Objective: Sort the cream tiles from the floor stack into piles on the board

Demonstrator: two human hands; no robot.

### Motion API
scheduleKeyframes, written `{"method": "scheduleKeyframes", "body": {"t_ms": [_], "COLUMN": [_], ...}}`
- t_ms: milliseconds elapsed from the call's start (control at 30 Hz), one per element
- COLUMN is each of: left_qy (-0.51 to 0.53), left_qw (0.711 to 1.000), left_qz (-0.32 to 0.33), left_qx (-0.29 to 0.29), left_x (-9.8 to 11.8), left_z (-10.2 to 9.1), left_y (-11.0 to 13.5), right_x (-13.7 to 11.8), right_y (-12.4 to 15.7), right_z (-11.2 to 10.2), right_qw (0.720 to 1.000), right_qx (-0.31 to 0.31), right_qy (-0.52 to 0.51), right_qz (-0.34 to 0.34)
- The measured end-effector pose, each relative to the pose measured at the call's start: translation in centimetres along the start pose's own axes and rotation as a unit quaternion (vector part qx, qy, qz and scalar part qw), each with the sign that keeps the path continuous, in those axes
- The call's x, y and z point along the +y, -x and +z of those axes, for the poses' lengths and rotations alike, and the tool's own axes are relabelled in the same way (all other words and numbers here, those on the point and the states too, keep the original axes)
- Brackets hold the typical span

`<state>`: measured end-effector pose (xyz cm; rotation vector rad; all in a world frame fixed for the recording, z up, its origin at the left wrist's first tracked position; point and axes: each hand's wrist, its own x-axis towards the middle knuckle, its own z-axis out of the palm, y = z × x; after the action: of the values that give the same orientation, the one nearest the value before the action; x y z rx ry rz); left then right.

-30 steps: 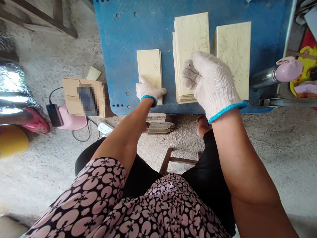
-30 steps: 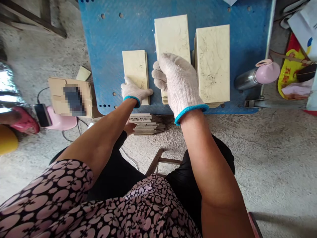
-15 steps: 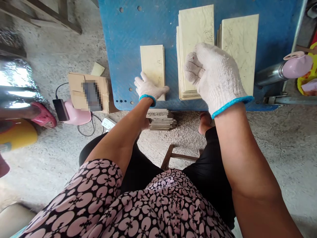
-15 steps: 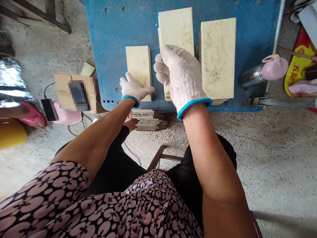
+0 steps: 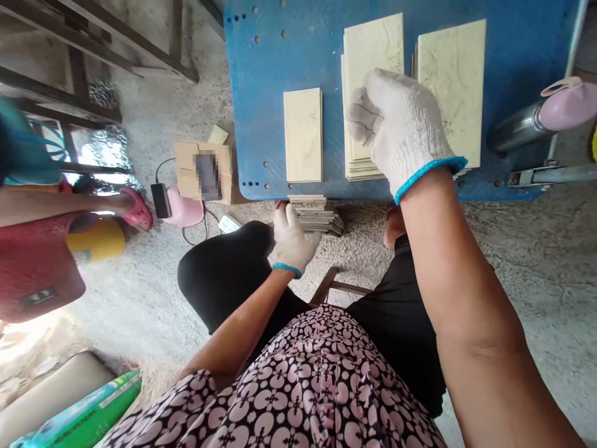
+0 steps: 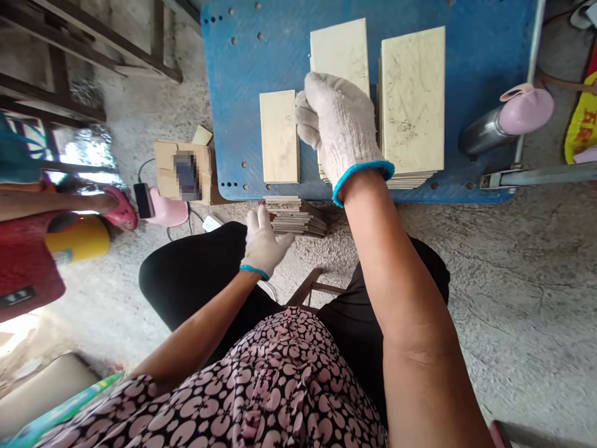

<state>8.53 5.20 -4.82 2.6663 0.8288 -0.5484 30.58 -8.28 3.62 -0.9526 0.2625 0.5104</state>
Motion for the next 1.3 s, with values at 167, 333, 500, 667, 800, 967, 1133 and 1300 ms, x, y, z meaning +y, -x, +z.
{"method": "scheduleKeyframes", "body": {"t_ms": [167, 333, 500, 667, 800, 967, 1133, 1300], "left_qy": [-0.105, -0.161, -0.197, -0.218, -0.22, -0.236, -0.247, -0.243], "left_qw": [0.992, 0.982, 0.973, 0.969, 0.969, 0.964, 0.962, 0.964], "left_qz": [0.035, 0.019, 0.01, 0.02, 0.03, 0.038, 0.05, 0.047], "left_qx": [-0.055, -0.098, -0.118, -0.118, -0.113, -0.118, -0.102, -0.101], "left_x": [-1.5, -2.0, -2.6, -2.9, -2.4, -2.4, -3.4, -3.7], "left_z": [2.5, 4.6, 5.7, 5.9, 5.4, 5.3, 6.1, 6.3], "left_y": [4.1, 3.9, 3.5, 3.4, 3.2, 3.3, 3.2, 3.2], "right_x": [-0.2, -0.4, 0.0, 0.2, 0.2, 0.2, 0.5, 0.5], "right_y": [0.9, 1.6, 1.7, 1.7, 1.7, 1.5, 1.4, 1.5], "right_z": [0.4, 0.8, 0.9, 1.0, 0.9, 0.7, 0.7, 0.7], "right_qw": [0.999, 0.999, 1.0, 1.0, 1.0, 1.0, 1.0, 1.0], "right_qx": [0.015, 0.01, -0.012, -0.013, -0.004, 0.001, -0.013, -0.008], "right_qy": [-0.004, -0.006, -0.007, -0.001, -0.006, 0.001, -0.005, 0.006], "right_qz": [0.031, 0.035, 0.018, 0.019, 0.022, 0.014, 0.023, 0.026]}}
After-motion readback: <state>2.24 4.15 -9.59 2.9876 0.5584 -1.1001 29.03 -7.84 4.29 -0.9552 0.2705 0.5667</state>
